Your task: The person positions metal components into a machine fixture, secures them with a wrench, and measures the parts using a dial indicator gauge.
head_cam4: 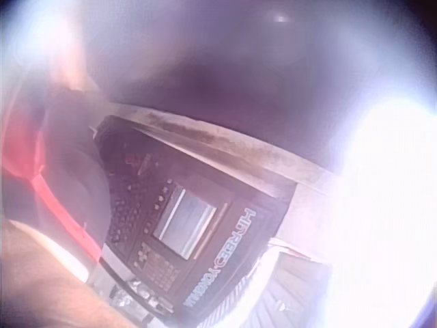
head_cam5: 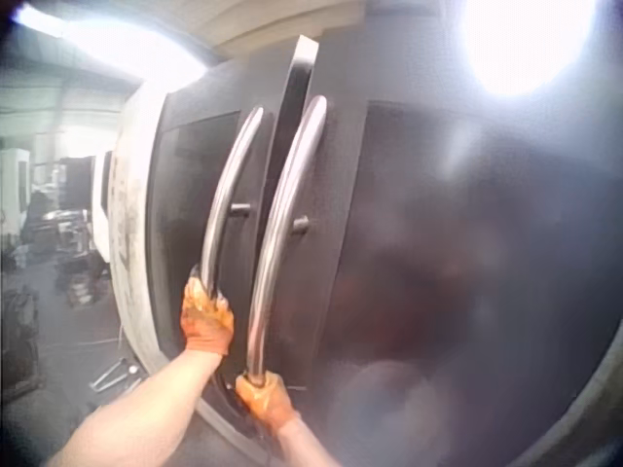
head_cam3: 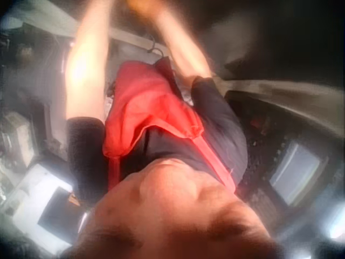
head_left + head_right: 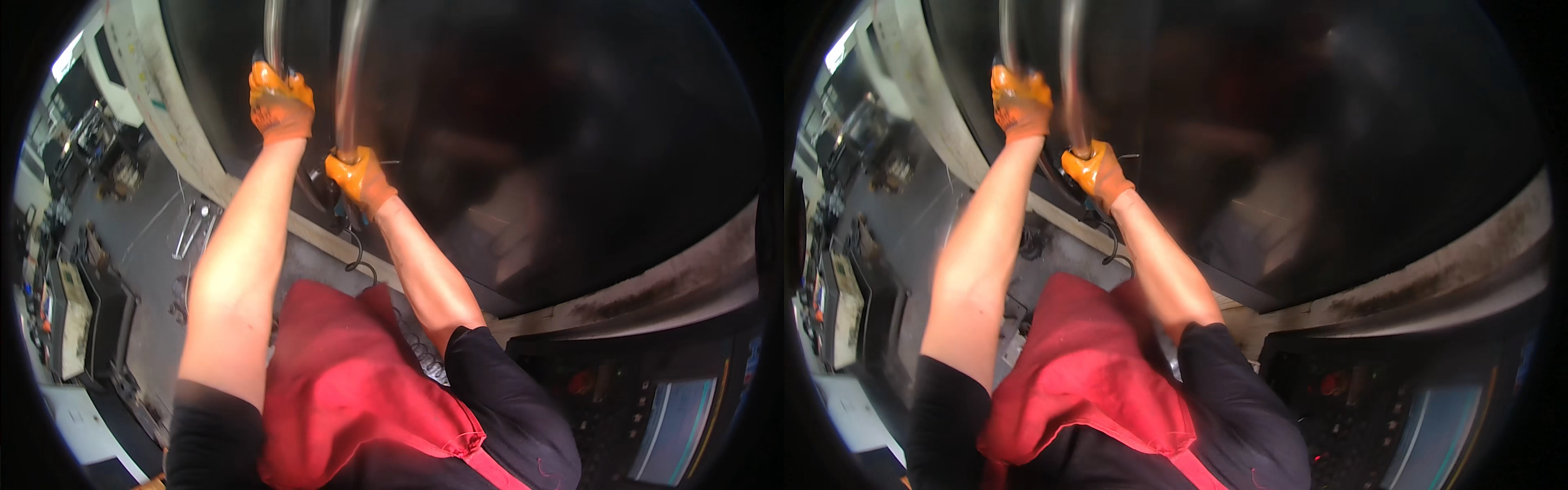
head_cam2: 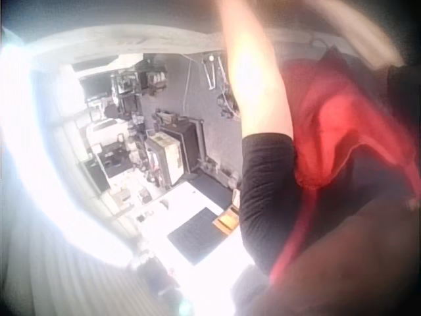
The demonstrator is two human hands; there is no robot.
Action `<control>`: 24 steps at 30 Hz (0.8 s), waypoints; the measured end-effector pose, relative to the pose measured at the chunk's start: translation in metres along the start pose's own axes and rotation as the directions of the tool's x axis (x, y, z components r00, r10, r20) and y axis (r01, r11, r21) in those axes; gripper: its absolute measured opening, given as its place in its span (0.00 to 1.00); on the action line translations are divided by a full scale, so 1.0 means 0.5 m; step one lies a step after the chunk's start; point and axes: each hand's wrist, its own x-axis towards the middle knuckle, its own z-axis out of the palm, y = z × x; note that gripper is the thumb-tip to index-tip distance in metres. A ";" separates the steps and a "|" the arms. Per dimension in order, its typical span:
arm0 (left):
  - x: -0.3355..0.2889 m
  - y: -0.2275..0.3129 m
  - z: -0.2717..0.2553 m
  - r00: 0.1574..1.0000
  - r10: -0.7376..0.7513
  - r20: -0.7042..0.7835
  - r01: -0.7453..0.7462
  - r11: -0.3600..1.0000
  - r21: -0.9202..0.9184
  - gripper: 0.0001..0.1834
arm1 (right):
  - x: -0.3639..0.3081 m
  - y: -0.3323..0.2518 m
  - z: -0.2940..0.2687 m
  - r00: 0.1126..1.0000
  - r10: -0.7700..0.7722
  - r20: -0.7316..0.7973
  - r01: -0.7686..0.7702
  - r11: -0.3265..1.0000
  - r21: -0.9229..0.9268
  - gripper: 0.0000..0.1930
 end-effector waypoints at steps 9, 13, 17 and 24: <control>0.105 -0.186 0.019 0.994 0.037 -0.107 -0.026 0.995 0.101 0.29 | -0.083 0.008 -0.135 0.979 0.133 0.152 -0.144 0.988 0.061 0.11; 0.158 -0.327 0.074 0.997 -0.030 -0.077 0.047 0.972 0.231 0.15 | -0.167 0.021 -0.255 0.993 -0.054 0.106 0.055 0.999 0.001 0.12; 0.259 -0.535 0.122 0.928 0.245 -0.280 -0.194 0.961 0.198 0.17 | -0.276 0.046 -0.336 0.987 0.016 -0.157 0.008 0.989 0.148 0.14; 0.384 -0.740 0.142 0.986 -0.084 -0.147 0.089 0.996 0.028 0.25 | -0.364 0.047 -0.347 -0.105 -0.474 -0.874 -0.233 0.866 -0.442 0.18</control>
